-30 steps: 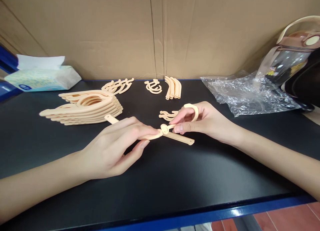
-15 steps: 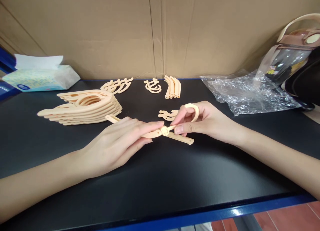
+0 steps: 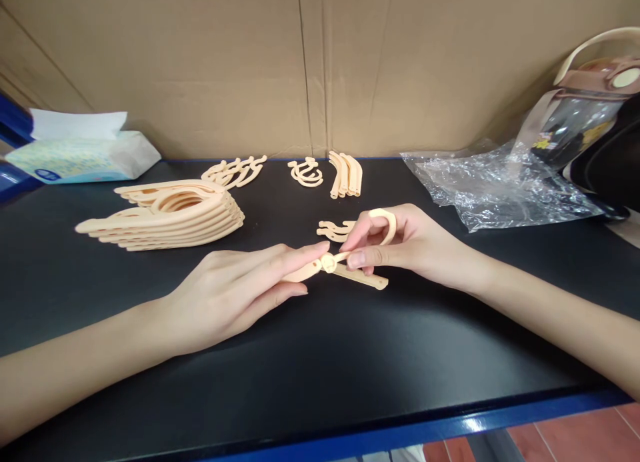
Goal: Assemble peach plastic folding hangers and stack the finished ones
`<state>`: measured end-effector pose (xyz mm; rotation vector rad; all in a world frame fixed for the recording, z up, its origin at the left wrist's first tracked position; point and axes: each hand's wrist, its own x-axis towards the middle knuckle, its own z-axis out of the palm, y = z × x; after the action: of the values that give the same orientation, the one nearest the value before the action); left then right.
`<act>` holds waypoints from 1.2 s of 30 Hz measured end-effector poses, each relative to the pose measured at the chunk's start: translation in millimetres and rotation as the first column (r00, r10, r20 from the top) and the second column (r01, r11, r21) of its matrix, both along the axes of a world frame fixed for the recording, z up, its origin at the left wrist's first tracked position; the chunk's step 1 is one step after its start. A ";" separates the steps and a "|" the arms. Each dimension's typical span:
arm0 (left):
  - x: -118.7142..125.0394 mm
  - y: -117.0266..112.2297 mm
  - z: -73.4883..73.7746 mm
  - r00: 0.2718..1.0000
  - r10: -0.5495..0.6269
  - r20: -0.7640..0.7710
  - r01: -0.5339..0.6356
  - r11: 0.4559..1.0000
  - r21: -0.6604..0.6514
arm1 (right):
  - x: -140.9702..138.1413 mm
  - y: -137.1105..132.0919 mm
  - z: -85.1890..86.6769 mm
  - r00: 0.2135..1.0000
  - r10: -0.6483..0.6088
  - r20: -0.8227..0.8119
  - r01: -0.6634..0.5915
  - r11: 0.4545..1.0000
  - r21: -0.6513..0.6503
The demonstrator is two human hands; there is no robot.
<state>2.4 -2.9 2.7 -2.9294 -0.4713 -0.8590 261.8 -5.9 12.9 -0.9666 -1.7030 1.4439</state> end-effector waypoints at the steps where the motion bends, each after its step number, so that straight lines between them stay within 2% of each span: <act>1: -0.2 -0.2 -0.1 1.000 0.002 -0.002 -0.002 1.000 0.012 | -0.3 -0.1 0.4 1.000 -0.002 -0.004 0.002 1.000 0.000; 11: -0.9 1.7 -1.9 1.000 -0.023 0.021 0.022 0.998 0.055 | -3.4 -1.2 4.4 0.999 -0.034 -0.023 0.035 0.999 0.009; 18: -3.0 1.6 -3.2 0.999 -0.033 0.014 0.032 0.999 0.027 | -1.7 -1.2 3.9 1.000 0.005 0.011 -0.005 1.000 -0.030; 24: -3.1 1.2 -3.2 0.999 -0.035 -0.019 0.036 0.999 0.023 | -4.9 -7.2 4.8 0.998 -0.070 0.009 0.070 0.996 -0.051; 30: -0.1 -0.7 1.7 0.998 -0.036 -0.046 0.038 0.998 0.045 | -4.2 -5.3 1.5 0.993 0.097 -0.062 -0.101 0.993 -0.062; 36: 0.0 -0.6 1.9 1.000 -0.016 -0.009 0.017 0.996 0.083 | -6.0 -7.5 1.9 0.995 0.081 -0.050 -0.085 0.993 -0.087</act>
<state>2.4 -3.6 4.6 -2.8641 -0.4014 -0.8463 255.8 -13.4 14.8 -0.9115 -1.6754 1.5961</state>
